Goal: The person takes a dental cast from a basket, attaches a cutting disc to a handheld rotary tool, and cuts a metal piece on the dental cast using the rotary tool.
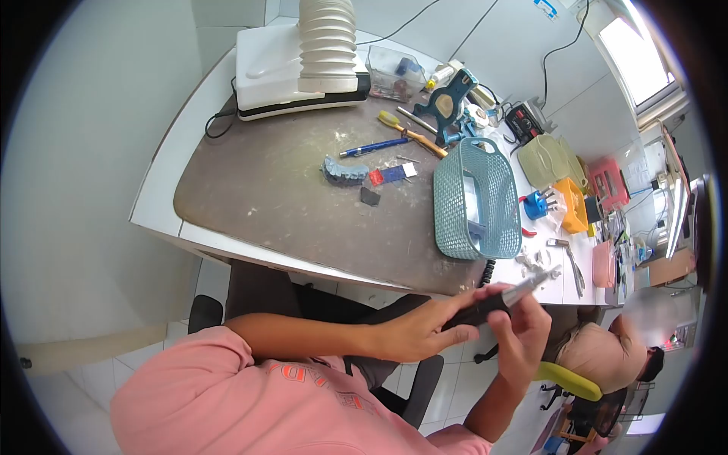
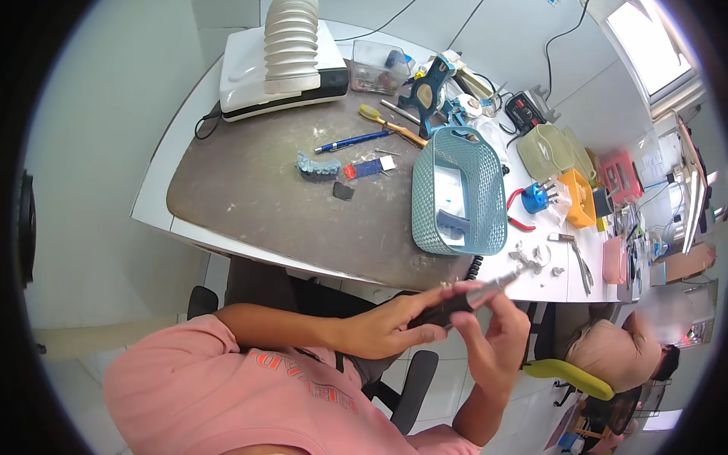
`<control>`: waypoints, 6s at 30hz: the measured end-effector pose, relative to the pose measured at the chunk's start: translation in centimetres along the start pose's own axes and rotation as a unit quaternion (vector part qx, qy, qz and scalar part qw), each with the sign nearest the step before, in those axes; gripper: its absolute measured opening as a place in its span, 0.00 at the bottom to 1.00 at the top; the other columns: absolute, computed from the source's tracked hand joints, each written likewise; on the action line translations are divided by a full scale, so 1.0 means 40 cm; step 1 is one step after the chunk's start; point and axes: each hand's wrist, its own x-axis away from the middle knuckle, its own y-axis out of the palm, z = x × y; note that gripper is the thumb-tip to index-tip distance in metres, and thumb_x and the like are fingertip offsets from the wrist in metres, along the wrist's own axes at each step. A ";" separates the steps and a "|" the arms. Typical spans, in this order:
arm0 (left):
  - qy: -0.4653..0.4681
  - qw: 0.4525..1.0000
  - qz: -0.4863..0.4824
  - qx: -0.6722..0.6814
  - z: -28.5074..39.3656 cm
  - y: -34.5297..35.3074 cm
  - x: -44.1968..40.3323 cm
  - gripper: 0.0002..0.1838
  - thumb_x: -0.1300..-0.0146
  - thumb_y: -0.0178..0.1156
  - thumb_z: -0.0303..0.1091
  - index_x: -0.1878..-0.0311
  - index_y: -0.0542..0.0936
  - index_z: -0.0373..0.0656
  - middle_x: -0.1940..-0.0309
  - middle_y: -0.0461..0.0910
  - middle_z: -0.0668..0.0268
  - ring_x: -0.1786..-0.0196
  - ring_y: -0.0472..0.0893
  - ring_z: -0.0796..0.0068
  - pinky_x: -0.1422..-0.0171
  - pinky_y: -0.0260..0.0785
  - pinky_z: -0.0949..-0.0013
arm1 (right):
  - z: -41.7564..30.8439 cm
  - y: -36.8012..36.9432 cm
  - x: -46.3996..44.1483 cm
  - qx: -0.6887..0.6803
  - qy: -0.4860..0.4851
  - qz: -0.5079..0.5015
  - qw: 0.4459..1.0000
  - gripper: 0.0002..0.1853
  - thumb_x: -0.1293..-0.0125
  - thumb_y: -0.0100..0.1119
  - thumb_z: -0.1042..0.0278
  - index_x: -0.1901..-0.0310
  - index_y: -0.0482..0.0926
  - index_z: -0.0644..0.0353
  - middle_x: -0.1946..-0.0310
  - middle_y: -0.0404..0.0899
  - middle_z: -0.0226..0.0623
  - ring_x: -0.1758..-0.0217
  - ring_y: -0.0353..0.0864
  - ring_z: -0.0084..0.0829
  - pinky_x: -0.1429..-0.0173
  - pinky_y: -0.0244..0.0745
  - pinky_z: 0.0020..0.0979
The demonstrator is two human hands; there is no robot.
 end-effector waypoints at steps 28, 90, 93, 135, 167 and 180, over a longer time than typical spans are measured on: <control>-0.097 0.980 0.125 0.121 0.085 -0.117 0.117 0.14 0.23 0.48 0.36 0.41 0.64 0.39 0.56 0.75 0.64 0.50 0.74 0.77 0.41 0.66 0.69 | -0.102 0.354 -0.887 0.612 -0.337 -0.086 0.711 0.03 0.41 0.55 0.82 0.69 0.80 0.67 0.67 0.83 0.53 0.61 0.85 0.50 0.55 0.80 0.43; -0.081 0.968 0.150 0.184 0.107 -0.141 0.142 0.14 0.21 0.47 0.36 0.40 0.62 0.41 0.58 0.74 0.64 0.51 0.76 0.74 0.42 0.68 0.67 | -0.052 0.321 -0.937 0.219 -0.204 0.058 0.952 0.12 0.35 0.63 0.64 0.56 0.86 0.62 0.65 0.88 0.39 0.62 0.87 0.29 0.55 0.79 0.29; -0.081 0.969 0.147 0.180 0.105 -0.142 0.142 0.14 0.21 0.46 0.36 0.40 0.62 0.41 0.58 0.73 0.64 0.51 0.76 0.74 0.42 0.68 0.68 | -0.057 0.318 -0.936 0.084 -0.126 0.017 0.988 0.11 0.33 0.63 0.66 0.57 0.85 0.64 0.65 0.88 0.37 0.60 0.86 0.25 0.53 0.79 0.25; -0.071 0.969 0.130 0.200 0.100 -0.151 0.142 0.17 0.22 0.48 0.40 0.39 0.64 0.40 0.56 0.73 0.63 0.54 0.74 0.74 0.44 0.69 0.67 | -0.227 0.233 -0.430 -0.035 -0.059 -0.125 0.990 0.16 0.31 0.62 0.67 0.46 0.80 0.67 0.61 0.84 0.38 0.63 0.86 0.23 0.56 0.82 0.22; -0.111 0.970 0.124 0.175 0.118 -0.154 0.141 0.20 0.22 0.50 0.44 0.39 0.64 0.41 0.57 0.74 0.63 0.56 0.74 0.76 0.46 0.68 0.70 | -0.129 0.227 -0.365 -0.004 0.016 -0.255 0.967 0.14 0.27 0.57 0.71 0.44 0.81 0.67 0.59 0.86 0.35 0.56 0.83 0.19 0.52 0.82 0.23; -0.104 0.969 0.127 0.184 0.115 -0.154 0.143 0.19 0.22 0.49 0.43 0.39 0.64 0.40 0.56 0.74 0.63 0.55 0.75 0.76 0.45 0.68 0.70 | -0.117 0.235 -0.365 -0.008 0.029 -0.239 0.971 0.13 0.27 0.57 0.69 0.48 0.83 0.66 0.56 0.86 0.36 0.55 0.84 0.20 0.51 0.83 0.24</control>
